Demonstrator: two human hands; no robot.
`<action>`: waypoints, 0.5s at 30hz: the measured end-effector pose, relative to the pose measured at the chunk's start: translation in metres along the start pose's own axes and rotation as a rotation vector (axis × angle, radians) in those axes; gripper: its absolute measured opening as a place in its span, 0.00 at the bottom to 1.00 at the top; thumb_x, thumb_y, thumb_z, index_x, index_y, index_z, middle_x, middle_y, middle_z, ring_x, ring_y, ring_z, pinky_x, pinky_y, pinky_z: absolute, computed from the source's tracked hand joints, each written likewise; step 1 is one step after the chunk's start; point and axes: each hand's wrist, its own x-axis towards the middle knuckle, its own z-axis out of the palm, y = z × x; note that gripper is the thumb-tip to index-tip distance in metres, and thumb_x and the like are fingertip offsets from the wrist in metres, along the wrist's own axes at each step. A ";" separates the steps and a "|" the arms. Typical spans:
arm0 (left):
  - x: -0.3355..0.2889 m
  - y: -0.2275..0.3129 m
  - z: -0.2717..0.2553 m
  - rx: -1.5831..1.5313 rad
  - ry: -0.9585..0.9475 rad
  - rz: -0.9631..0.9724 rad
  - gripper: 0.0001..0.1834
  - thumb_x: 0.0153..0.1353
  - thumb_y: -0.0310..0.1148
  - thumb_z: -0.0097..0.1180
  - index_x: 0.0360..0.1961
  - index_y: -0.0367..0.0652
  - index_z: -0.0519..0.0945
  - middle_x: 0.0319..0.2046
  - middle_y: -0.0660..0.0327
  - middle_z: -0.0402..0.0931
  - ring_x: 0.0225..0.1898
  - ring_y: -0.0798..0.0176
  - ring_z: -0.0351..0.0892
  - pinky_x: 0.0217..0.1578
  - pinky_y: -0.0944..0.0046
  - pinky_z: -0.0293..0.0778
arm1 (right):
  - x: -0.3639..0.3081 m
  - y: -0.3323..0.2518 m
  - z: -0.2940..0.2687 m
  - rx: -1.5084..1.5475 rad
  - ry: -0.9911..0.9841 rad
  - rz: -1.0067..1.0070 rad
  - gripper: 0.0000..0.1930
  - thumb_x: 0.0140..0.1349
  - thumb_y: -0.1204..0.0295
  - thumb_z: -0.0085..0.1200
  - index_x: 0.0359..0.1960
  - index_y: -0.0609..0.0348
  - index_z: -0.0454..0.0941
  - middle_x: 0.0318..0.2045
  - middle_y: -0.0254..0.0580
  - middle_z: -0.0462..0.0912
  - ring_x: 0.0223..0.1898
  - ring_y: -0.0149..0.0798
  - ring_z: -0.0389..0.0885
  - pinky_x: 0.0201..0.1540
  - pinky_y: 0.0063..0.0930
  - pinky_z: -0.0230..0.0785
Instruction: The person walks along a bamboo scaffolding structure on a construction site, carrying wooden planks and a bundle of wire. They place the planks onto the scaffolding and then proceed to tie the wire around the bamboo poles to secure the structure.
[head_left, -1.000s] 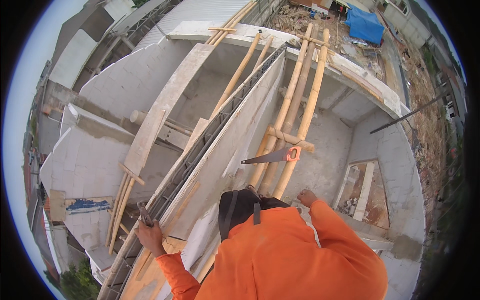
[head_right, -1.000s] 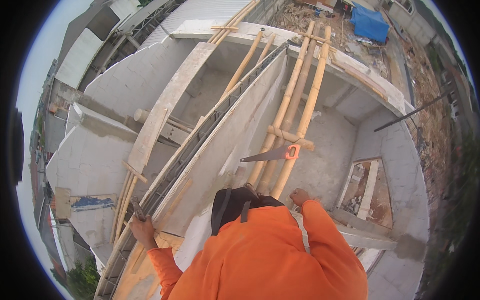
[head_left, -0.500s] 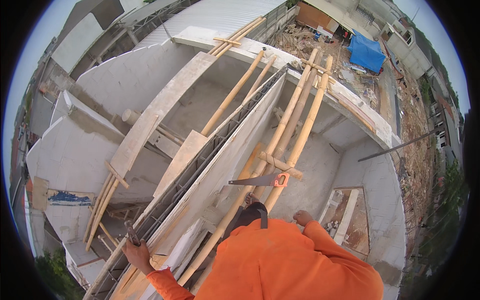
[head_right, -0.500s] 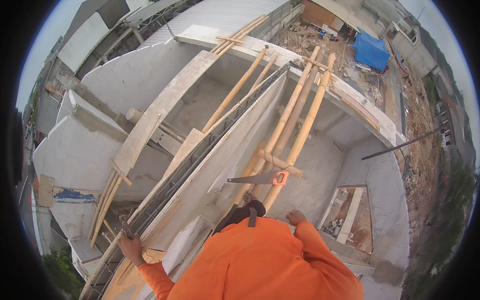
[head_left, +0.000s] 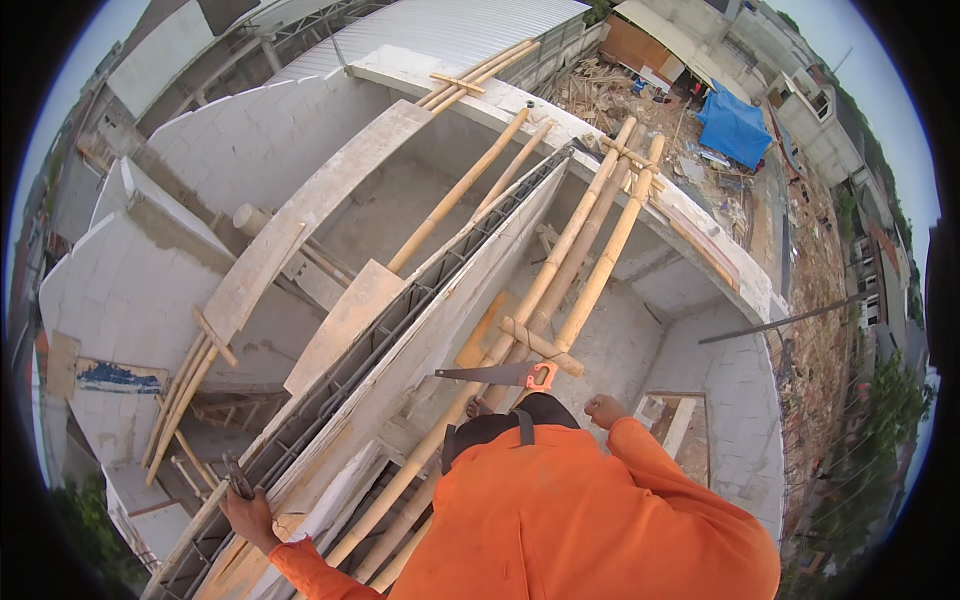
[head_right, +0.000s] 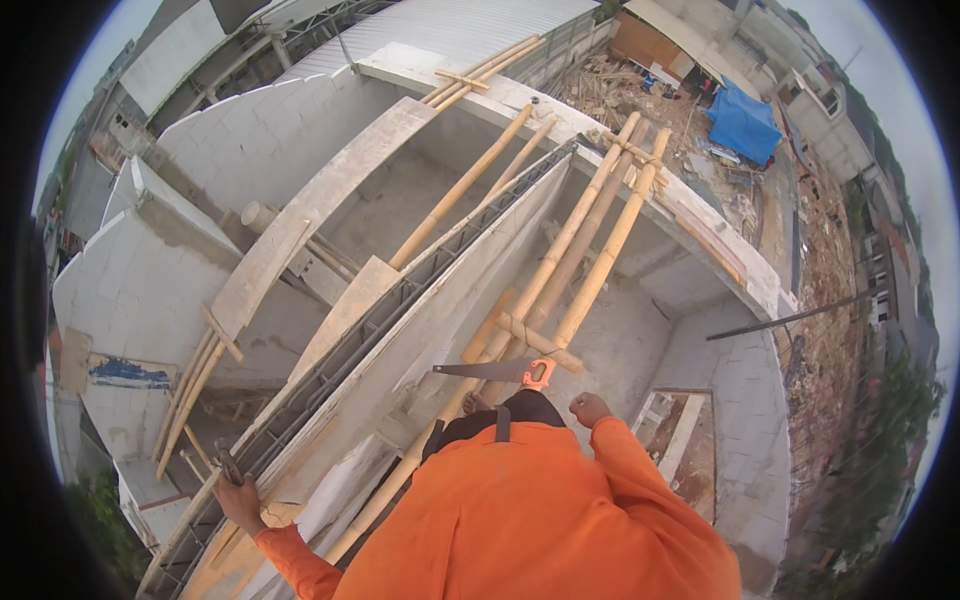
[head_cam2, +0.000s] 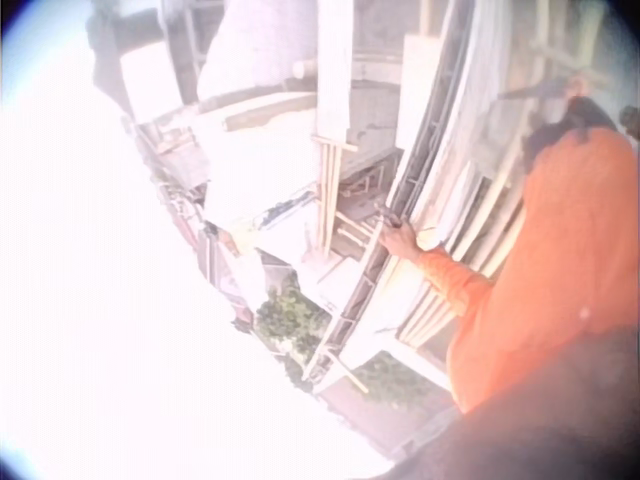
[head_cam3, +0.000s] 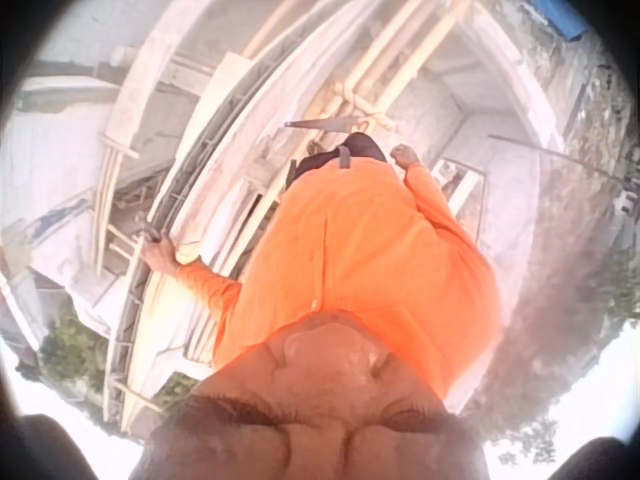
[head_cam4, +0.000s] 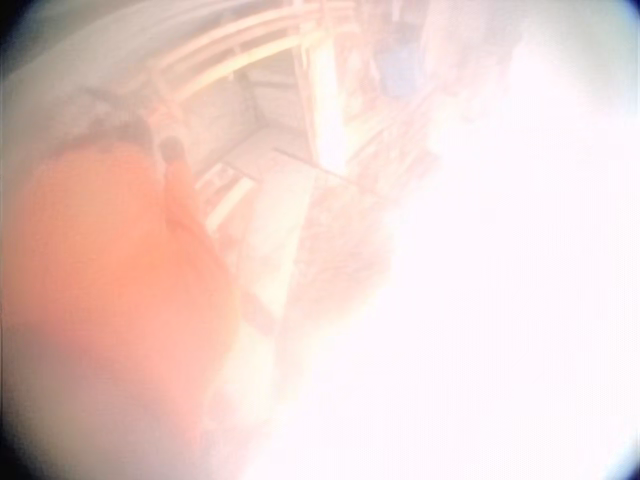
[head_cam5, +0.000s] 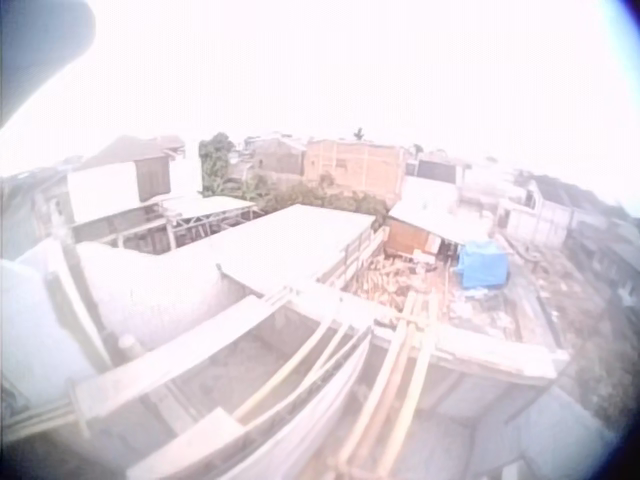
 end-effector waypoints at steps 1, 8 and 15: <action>0.000 0.002 -0.002 0.006 -0.022 -0.022 0.18 0.43 0.34 0.60 0.37 0.39 0.75 0.37 0.49 0.70 0.39 0.42 0.74 0.39 0.45 0.70 | -0.006 -0.005 -0.004 -0.004 -0.002 0.005 0.15 0.53 0.62 0.54 0.35 0.60 0.81 0.27 0.46 0.83 0.31 0.40 0.82 0.38 0.34 0.72; -0.003 0.006 0.003 0.033 0.018 -0.018 0.18 0.45 0.33 0.61 0.38 0.40 0.74 0.37 0.47 0.70 0.39 0.40 0.74 0.37 0.44 0.71 | 0.039 0.033 -0.033 -0.263 -0.034 -0.124 0.14 0.52 0.62 0.55 0.32 0.60 0.82 0.27 0.46 0.83 0.27 0.39 0.82 0.35 0.33 0.73; -0.003 -0.005 0.012 0.068 0.037 -0.025 0.20 0.44 0.32 0.61 0.40 0.38 0.73 0.38 0.45 0.70 0.41 0.39 0.73 0.39 0.44 0.71 | 0.062 -0.034 -0.062 -0.141 0.016 -0.146 0.14 0.51 0.63 0.55 0.33 0.61 0.82 0.28 0.48 0.83 0.30 0.43 0.82 0.37 0.35 0.72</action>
